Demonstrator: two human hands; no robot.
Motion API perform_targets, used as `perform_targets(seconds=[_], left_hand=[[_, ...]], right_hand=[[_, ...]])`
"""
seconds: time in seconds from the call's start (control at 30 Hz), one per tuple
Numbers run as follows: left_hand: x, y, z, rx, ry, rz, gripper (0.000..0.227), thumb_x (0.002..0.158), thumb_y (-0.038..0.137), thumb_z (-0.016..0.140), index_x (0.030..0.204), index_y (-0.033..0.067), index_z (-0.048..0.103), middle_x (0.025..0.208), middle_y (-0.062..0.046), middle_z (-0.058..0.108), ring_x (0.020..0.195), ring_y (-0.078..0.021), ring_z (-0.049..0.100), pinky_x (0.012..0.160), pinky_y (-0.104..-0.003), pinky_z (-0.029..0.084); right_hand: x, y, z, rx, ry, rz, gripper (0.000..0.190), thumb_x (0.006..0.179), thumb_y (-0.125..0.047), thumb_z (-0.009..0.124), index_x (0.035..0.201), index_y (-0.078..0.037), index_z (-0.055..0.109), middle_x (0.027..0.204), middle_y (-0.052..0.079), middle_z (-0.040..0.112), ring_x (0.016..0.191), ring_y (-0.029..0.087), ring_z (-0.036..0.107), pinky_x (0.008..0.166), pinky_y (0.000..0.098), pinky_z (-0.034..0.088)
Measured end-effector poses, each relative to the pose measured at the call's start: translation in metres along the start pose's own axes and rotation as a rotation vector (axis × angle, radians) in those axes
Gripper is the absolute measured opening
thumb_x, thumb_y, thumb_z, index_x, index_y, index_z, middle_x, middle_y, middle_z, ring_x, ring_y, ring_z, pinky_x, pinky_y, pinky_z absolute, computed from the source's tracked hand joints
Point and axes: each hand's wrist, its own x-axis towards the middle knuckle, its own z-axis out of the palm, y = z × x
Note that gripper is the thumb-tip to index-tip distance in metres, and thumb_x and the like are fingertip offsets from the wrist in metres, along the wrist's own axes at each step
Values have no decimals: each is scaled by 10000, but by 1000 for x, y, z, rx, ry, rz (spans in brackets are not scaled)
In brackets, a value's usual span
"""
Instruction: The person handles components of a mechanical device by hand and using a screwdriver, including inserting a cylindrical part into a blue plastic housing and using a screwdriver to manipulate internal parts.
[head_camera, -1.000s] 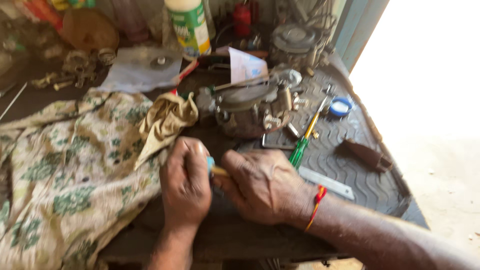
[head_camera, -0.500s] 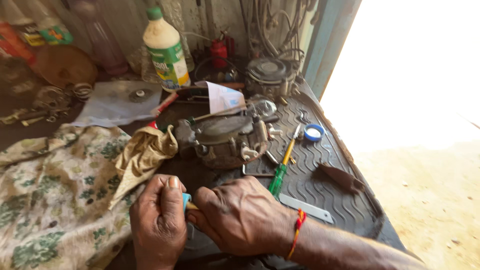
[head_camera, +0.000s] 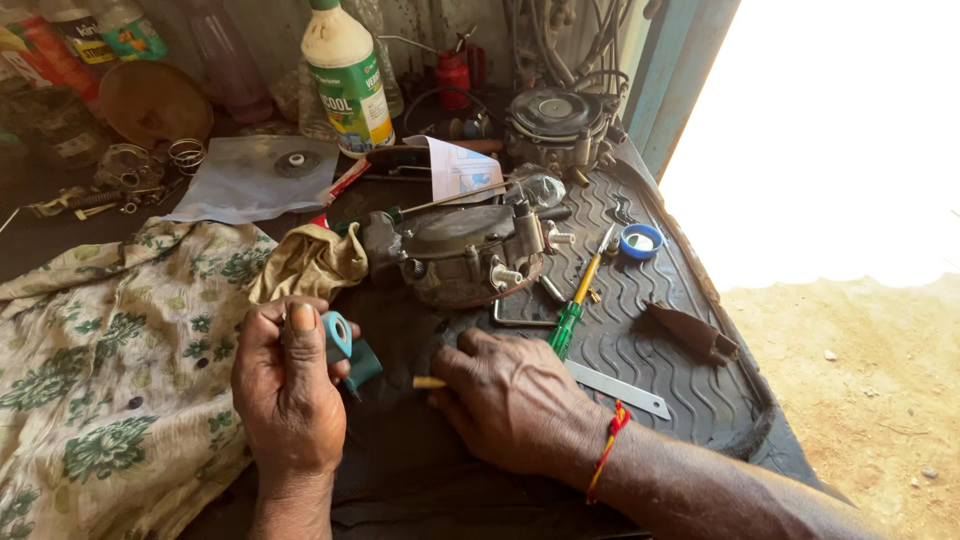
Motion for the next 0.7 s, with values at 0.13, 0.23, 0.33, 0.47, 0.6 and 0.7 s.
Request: perform_targets(seconds=[0.13, 0.23, 0.33, 0.47, 0.6, 0.7], left_hand=[[3, -1, 1, 138, 13, 134, 189, 1141, 211, 538, 1114, 36, 605, 1016, -44, 686, 940, -92, 628, 830, -236, 502], [7, -7, -6, 322, 102, 126, 178, 1122, 193, 574, 1115, 23, 625, 999, -46, 680, 918, -101, 613, 838, -246, 507], [9, -14, -11, 370, 181, 31, 171, 1102, 197, 569, 1120, 46, 646, 980, -36, 669, 860, -91, 599, 757, -240, 506], [12, -17, -12, 142, 195, -154, 209, 1079, 237, 550, 1124, 77, 678, 1009, -10, 680, 868, -71, 610, 709, -235, 503], [18, -21, -14, 15, 230, -328, 221, 1049, 262, 559, 1088, 85, 687, 996, 4, 705, 833, -94, 638, 665, -271, 533], [21, -27, -17, -33, 275, -427, 215, 1031, 244, 573, 1087, 92, 715, 981, -15, 723, 799, -142, 654, 657, -294, 531]], right_hand=[[-2, 2, -6, -48, 26, -5, 231, 884, -301, 707, 981, -92, 685, 898, 147, 637, 781, 379, 663, 661, 497, 526], [0, 0, -3, -56, 38, 9, 229, 865, -311, 719, 958, -103, 702, 893, 142, 633, 785, 377, 666, 667, 485, 536], [0, 3, 2, -67, 115, -33, 216, 854, -283, 717, 1002, -127, 727, 927, 133, 641, 786, 363, 675, 651, 483, 532], [-2, 6, 3, -126, 127, -52, 215, 857, -267, 718, 1007, -113, 723, 936, 137, 622, 791, 347, 663, 658, 487, 522], [3, -4, 1, -136, 173, -169, 206, 875, -262, 726, 1012, -109, 710, 935, 120, 612, 815, 326, 645, 689, 470, 520], [16, -16, 7, -94, 219, -349, 312, 860, -304, 738, 1070, -79, 684, 961, 123, 607, 853, 328, 640, 718, 454, 527]])
